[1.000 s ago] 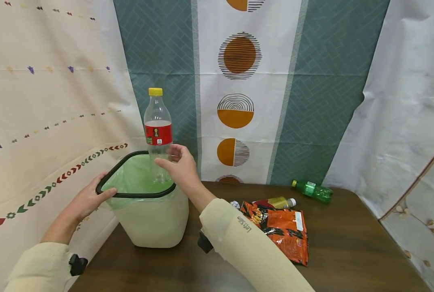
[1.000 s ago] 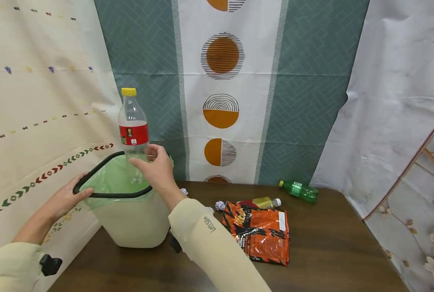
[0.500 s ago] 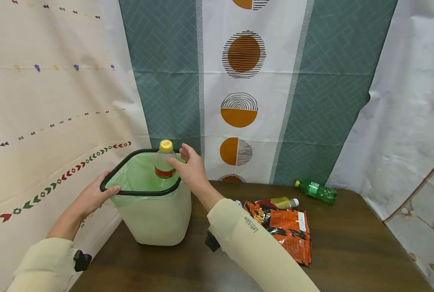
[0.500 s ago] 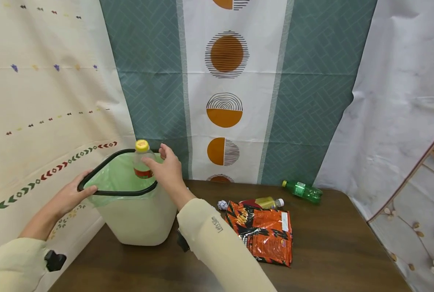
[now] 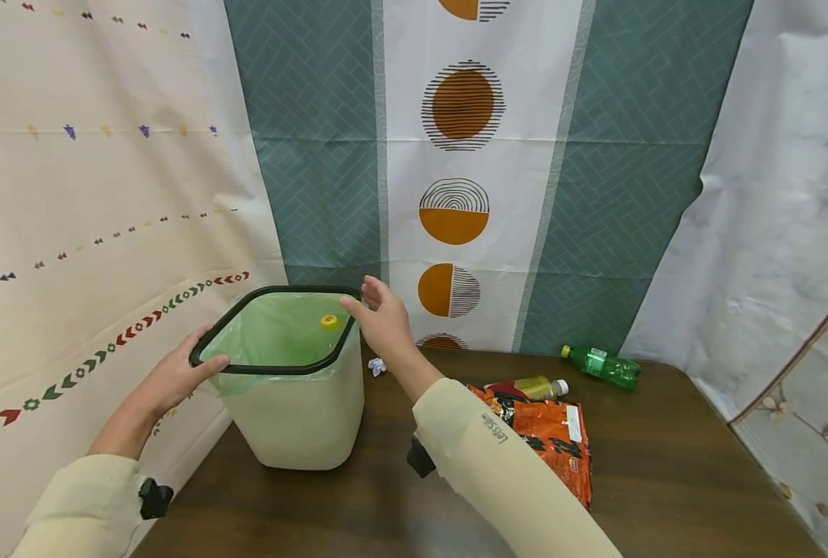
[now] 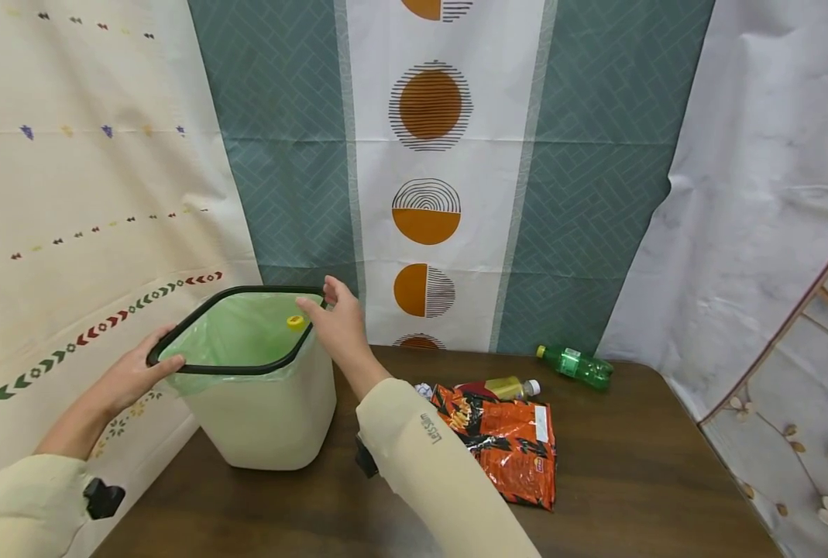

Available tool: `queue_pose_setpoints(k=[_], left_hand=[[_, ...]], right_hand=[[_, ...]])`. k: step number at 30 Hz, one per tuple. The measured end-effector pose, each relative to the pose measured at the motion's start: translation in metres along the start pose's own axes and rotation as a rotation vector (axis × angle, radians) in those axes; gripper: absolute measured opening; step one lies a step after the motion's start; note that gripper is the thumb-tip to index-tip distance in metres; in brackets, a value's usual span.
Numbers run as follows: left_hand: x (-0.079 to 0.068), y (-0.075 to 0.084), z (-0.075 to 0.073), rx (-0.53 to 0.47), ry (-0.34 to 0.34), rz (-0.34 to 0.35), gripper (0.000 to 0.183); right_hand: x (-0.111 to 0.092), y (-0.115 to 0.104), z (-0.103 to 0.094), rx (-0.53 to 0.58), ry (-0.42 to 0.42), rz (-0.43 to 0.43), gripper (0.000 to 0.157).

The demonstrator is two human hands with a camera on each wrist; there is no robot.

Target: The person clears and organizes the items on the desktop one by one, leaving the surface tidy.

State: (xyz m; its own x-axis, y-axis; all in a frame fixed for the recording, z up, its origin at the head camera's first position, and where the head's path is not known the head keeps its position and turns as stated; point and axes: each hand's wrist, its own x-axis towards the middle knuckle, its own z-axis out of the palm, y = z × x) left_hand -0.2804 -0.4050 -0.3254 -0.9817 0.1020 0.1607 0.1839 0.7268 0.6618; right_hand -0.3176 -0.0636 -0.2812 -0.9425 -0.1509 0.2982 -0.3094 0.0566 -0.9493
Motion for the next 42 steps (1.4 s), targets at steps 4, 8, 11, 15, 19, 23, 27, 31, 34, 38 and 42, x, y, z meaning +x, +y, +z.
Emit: queue_pose_setpoints(k=[4,8,11,15,19,23,27,31,34,38,42], left_hand=[[0.001,0.000,0.001,0.001,-0.001,-0.012,0.085],[0.000,-0.001,0.001,-0.009,-0.001,-0.012,0.085],[0.000,-0.001,0.001,-0.016,-0.003,-0.006,0.085],[-0.001,-0.001,0.000,-0.017,-0.005,-0.001,0.085],[-0.001,-0.001,-0.001,-0.024,-0.010,0.003,0.086],[0.001,-0.002,-0.001,-0.025,-0.014,0.006,0.085],[0.001,-0.002,-0.002,-0.008,-0.014,-0.006,0.085],[0.001,-0.001,-0.002,0.002,-0.015,-0.006,0.085],[0.001,-0.001,-0.002,0.004,-0.013,0.002,0.085],[0.000,0.000,-0.002,0.005,-0.010,0.006,0.085],[0.000,-0.001,-0.001,0.001,-0.013,0.008,0.085]], right_hand=[[0.000,0.003,-0.009,-0.003,0.012,0.010,0.060],[0.003,0.009,-0.021,0.005,0.035,0.009,0.060],[0.005,0.015,-0.031,0.007,0.061,0.008,0.059],[0.004,0.021,-0.045,0.006,0.099,0.020,0.057],[0.002,0.027,-0.058,-0.001,0.131,0.036,0.057],[0.002,0.035,-0.073,-0.006,0.152,0.039,0.058],[-0.001,0.042,-0.088,-0.022,0.169,0.046,0.057],[-0.004,0.049,-0.103,-0.058,0.191,0.075,0.056],[-0.007,0.052,-0.116,-0.085,0.209,0.103,0.057],[-0.010,0.055,-0.132,-0.092,0.228,0.123,0.059],[-0.013,0.058,-0.149,-0.102,0.244,0.131,0.061]])
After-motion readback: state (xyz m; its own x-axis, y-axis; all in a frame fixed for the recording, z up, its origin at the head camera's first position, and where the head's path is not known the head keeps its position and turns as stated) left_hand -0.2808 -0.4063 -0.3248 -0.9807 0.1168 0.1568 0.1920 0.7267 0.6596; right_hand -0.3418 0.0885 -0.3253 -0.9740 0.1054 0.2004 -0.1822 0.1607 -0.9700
